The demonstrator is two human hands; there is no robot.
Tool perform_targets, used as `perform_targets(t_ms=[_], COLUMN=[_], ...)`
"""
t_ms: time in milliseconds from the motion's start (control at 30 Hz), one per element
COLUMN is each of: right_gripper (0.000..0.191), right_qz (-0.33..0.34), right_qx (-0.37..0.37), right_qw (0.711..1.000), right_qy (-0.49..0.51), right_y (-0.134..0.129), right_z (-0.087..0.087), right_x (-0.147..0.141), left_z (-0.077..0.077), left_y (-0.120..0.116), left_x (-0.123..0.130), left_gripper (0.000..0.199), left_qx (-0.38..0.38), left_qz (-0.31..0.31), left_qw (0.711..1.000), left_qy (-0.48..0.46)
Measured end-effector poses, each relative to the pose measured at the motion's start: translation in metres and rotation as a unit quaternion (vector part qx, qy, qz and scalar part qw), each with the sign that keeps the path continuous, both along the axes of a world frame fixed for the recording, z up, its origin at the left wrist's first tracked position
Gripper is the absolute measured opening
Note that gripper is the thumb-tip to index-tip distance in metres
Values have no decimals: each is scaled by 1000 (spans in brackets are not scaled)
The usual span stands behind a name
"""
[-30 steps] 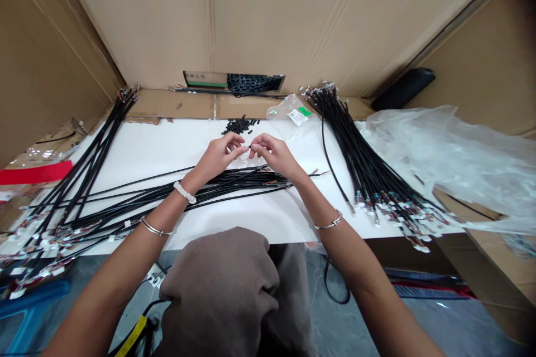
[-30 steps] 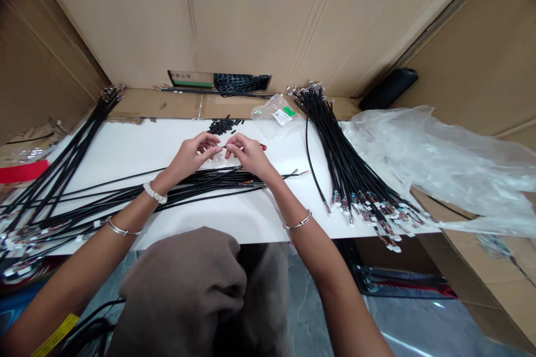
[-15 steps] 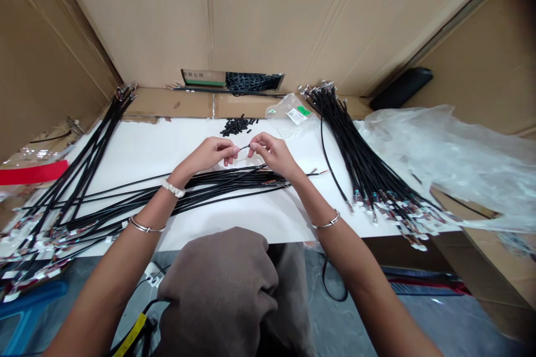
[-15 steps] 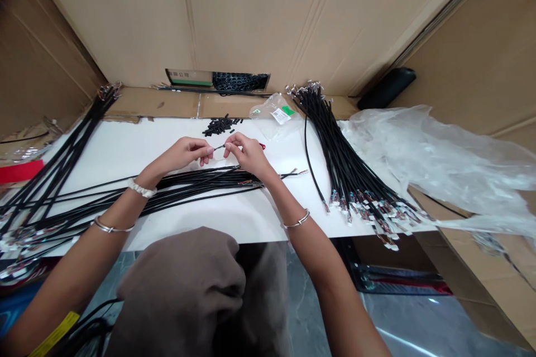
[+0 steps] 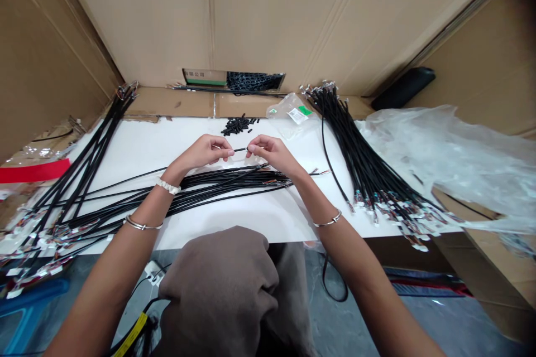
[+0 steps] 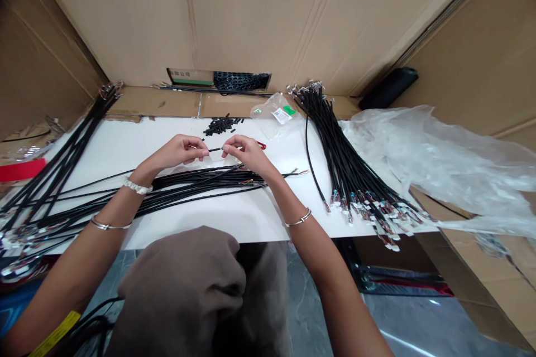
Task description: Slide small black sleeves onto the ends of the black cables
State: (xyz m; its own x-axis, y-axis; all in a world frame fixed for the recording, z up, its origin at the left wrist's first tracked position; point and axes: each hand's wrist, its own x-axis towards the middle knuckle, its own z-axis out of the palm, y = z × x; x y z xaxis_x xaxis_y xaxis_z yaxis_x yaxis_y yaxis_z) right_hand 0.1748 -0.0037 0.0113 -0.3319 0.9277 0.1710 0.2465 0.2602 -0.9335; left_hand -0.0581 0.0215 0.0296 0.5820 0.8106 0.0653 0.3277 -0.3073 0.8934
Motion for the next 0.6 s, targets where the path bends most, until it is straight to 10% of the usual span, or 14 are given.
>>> perform_targets(t_ms=[600], right_gripper=[39], right_qz=[-11], right_qx=[-8], right_qw=[1000], right_qy=[9], right_y=[0], right_z=[-3], right_x=[-5], left_z=[-4], left_y=[-4], left_x=[9], left_gripper=[26], left_qx=[150], left_qz=[42], left_qw=[988], left_qy=[1])
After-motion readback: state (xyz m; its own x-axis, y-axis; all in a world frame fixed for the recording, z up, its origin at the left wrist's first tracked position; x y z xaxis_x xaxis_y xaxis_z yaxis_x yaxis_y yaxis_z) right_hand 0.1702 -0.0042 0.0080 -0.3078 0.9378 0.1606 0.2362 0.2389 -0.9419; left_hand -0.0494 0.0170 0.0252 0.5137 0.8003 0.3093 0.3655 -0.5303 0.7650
